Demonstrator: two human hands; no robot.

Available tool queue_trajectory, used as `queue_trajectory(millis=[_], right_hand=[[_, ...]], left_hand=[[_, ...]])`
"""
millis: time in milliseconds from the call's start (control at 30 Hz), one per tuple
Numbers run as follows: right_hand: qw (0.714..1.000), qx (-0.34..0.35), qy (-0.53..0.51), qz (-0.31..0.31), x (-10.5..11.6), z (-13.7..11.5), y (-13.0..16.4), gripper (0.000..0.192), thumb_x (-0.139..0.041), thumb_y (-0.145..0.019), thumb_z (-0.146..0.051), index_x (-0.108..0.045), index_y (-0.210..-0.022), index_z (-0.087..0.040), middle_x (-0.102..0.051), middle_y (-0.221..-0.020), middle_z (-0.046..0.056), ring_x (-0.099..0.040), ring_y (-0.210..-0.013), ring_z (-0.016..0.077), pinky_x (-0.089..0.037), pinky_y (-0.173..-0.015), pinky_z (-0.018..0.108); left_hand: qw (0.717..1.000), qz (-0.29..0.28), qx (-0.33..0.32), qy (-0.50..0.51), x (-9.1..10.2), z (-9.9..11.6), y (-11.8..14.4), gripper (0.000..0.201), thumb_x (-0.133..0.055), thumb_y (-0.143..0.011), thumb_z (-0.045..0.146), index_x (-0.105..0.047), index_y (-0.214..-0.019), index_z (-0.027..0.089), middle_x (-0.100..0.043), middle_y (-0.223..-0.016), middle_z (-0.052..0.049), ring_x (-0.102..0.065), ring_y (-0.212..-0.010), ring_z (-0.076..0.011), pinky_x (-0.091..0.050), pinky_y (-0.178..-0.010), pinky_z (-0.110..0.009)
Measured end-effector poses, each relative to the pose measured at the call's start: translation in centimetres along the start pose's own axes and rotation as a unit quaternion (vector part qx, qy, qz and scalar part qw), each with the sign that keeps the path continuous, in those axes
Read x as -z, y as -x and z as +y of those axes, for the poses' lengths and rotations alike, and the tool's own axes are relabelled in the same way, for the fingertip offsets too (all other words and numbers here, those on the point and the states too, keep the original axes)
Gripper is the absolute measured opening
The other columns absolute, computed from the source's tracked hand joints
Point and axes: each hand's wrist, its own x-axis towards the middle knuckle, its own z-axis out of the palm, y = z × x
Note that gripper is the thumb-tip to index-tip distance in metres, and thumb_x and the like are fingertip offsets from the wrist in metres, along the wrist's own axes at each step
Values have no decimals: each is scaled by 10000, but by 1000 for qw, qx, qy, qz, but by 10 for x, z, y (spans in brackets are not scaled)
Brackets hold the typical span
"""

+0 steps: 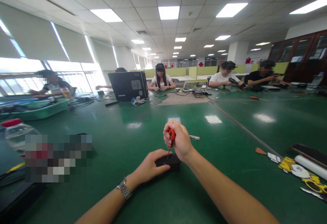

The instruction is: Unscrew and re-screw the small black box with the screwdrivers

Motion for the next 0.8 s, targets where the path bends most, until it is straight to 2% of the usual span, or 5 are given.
queue_trajectory(millis=[133, 500, 667, 800], right_hand=[[1000, -7, -18, -19, -4, 6, 4, 194, -498, -805, -294, -546, -654, -183, -414, -458, -61, -328, -369, 61, -229, -382, 192], [1000, 1, -19, -21, -1, 12, 4, 200, -490, -802, -302, -531, -642, -189, -415, -469, -63, -325, -370, 63, -241, -382, 195], [996, 8, 85, -7, -2, 12, 2, 128, -547, -789, -291, -569, -721, -184, -519, -580, -38, -464, -474, 88, -353, -453, 215], [992, 24, 122, 0, -2, 11, 0, 107, -535, -796, -287, -556, -749, -193, -503, -526, -57, -461, -466, 95, -391, -496, 230]], left_hand=[[1000, 2, 1, 10, -1, 0, -1, 393, -694, -784, 286, -617, -1167, 237, -645, -1036, -35, -588, -929, -205, -445, -891, -310], [1000, 2, 4, 16, -1, 1, 0, 397, -702, -777, 276, -622, -1164, 238, -647, -1027, -34, -587, -928, -210, -447, -895, -315], [1000, -1, 2, 23, 0, 1, -1, 393, -688, -788, 282, -619, -1171, 224, -643, -1048, -45, -590, -948, -217, -454, -882, -312], [1000, 0, -1, 20, 0, 0, 0, 387, -683, -795, 290, -616, -1172, 229, -642, -1035, -44, -593, -942, -214, -457, -876, -311]])
